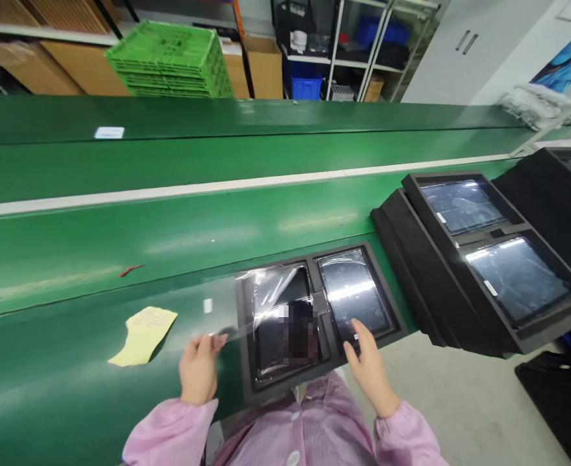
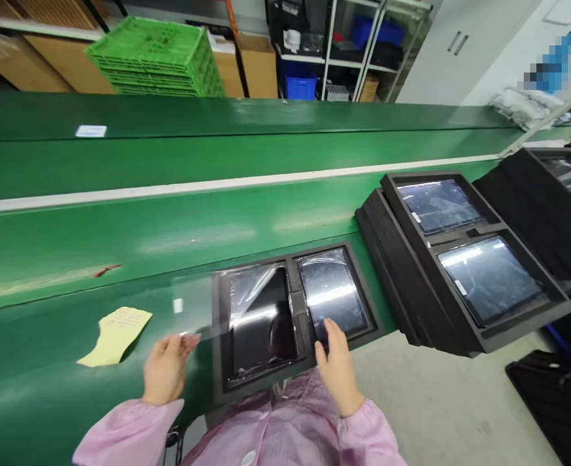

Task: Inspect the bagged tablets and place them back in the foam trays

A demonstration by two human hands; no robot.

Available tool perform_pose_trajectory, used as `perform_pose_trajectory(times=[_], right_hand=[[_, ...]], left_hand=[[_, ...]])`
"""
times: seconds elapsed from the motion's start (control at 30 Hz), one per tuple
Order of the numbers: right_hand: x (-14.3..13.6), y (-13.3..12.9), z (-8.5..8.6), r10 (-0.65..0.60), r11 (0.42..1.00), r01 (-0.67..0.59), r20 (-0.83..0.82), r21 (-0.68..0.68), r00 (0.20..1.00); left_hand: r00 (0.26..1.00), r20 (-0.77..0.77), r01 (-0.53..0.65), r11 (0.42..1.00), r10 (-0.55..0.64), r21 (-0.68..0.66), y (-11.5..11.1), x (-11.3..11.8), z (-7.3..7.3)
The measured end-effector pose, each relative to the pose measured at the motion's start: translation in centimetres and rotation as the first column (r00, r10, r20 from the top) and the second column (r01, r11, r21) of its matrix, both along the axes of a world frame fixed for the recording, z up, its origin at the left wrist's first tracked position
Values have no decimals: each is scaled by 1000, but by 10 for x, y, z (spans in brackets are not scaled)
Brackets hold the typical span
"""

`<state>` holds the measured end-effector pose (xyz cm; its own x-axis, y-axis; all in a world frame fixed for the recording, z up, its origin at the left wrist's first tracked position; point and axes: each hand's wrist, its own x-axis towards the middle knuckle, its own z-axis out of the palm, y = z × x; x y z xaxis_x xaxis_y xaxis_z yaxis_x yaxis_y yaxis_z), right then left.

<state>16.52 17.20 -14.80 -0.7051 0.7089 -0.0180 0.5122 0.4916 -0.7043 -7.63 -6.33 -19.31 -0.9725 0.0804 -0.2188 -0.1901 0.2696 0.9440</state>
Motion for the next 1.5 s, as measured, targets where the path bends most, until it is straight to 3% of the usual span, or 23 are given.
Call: perform_pose_trajectory(times=[0.1,0.2,0.27,0.33,0.4,0.43,0.47,0.5,0.53,0.57,0.63,0.73,0.77,0.83,0.87,0.9,0.93,0.97,1.1,1.17,1.23,1.33,1.5], right_hand=[[-18,-25,-5,100,987,-109,-79,-121,992],[-40,-41,-10,104,921,-163,-178,-355,978],[-57,-42,-15,43,857,-130,-183,-499,982],[-77,-34,-21,-4,814,-86,-153,-574,988],[-97,-20,-27,-30,795,-46,-116,-604,993],[-108,-12,-30,-39,789,-24,-89,-614,995],[-118,-4,-31,-44,789,0,-56,-614,997],[-127,2,-31,-43,795,20,-24,-606,999],[-134,7,-29,-36,809,32,5,-587,999],[-140,9,-26,-19,828,31,26,-560,999],[-145,5,-15,51,868,-29,32,-495,998],[-133,-20,14,278,853,-255,-17,-454,960],[-125,-30,24,390,803,-364,-44,-472,920],[-106,-47,41,625,619,-591,-130,-518,769],[-97,-51,47,702,528,-669,-175,-523,691],[-88,-53,51,738,472,-708,-202,-526,643],[-80,-52,53,736,466,-707,-211,-532,643],[-73,-47,52,697,510,-671,-198,-539,689],[-49,-5,34,378,807,-375,-89,-457,922],[-35,21,23,230,894,-233,-55,-383,972],[-20,44,16,112,916,-113,-27,-384,993],[2,70,14,-29,877,15,-23,-480,999],[36,104,15,-221,813,160,-44,-560,974]], left_hand=[[977,169,-164,968,133,188,-6,1,8],[935,323,-272,880,146,390,-6,17,20],[920,380,-284,827,93,485,-5,30,25],[942,336,-183,860,15,476,-4,44,25],[971,190,80,944,-147,321,-5,56,18],[956,90,261,948,-280,181,-6,63,14],[897,-9,441,897,-441,8,-6,69,10],[795,-89,580,794,-601,-179,-7,76,7],[673,-147,648,674,-725,-354,-7,82,3],[556,-187,657,567,-810,-497,-6,88,1],[407,-235,577,448,-883,-683,-5,97,-1],[355,-270,436,414,-895,-799,-4,102,-3],[331,-297,399,418,-896,-816,-4,101,-4],[244,-370,325,435,-896,-840,-5,97,-7],[184,-413,293,451,-892,-843,-5,95,-9],[143,-449,265,471,-882,-841,-6,94,-10],[136,-472,248,491,-871,-835,-6,93,-11],[157,-475,245,500,-866,-831,-5,94,-12],[368,-373,293,487,-852,-823,7,101,-4],[428,-293,309,443,-855,-842,24,101,4],[447,-200,311,361,-872,-879,49,96,14],[425,-109,326,264,-899,-908,98,77,28],[564,-6,342,239,-826,-909,169,43,40]])
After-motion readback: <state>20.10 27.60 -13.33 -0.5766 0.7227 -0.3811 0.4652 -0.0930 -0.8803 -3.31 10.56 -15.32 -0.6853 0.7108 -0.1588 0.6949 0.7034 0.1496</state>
